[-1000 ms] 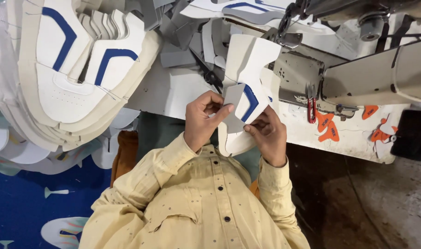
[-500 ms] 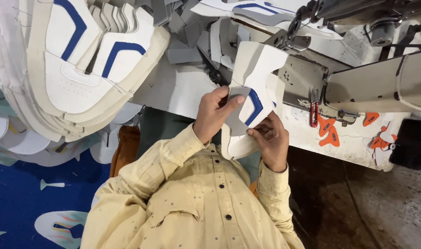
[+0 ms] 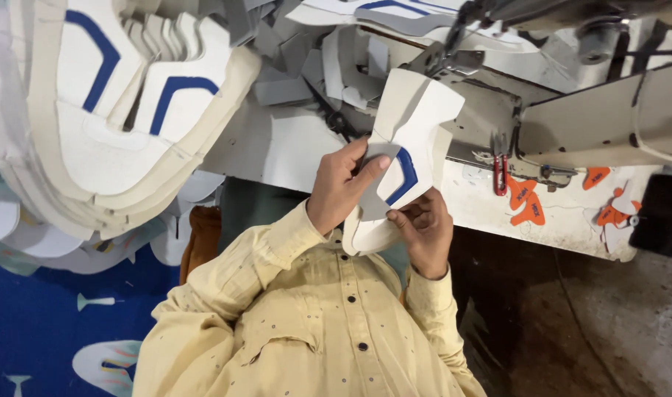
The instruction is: The person sews white shoe parts with blue accents using a sewing machine. They repeatedly pick up a shoe part, place a gray insert, sew the part, and trim the thread with scissors. The finished parts are stacked on the table.
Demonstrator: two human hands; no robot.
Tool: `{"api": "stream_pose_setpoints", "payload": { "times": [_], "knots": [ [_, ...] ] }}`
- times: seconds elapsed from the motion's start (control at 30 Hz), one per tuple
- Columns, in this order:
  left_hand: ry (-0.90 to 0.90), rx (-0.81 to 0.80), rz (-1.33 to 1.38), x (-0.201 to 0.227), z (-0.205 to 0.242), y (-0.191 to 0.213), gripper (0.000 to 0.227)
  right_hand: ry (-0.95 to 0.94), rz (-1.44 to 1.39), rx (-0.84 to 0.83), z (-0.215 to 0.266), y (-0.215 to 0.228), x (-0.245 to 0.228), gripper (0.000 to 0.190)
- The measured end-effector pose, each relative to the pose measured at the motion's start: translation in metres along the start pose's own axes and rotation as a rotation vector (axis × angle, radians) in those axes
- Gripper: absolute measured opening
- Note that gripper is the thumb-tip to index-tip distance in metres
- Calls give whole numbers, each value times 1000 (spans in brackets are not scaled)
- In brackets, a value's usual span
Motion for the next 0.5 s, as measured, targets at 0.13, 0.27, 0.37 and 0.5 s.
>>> {"api": "stream_pose_setpoints", "payload": {
  "times": [0.13,0.27,0.37,0.5],
  "knots": [
    [-32,-100,-437,17,-15,-17,33,24,68,149,21,23,28,42],
    [-214,-342,-634,20,-51,-48,31,205,-40,218,12,-5,-8,57],
    [-183,-486,-526,8,-88,-52,28,198,-100,230,-6,-17,12,55],
    [89,-648,-358,-22,-129,-39,23,157,-253,141,-42,-42,15,50]
  ]
}}
Point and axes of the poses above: each hand's wrist, its own z-axis away from the middle knuckle, its own y-axis out of the back of the hand, x = y × z, the point moved 9 cm from there along -z, towards the middle knuckle, and after that the axes turned 12 degrees about -z, right-handed, at the moved point
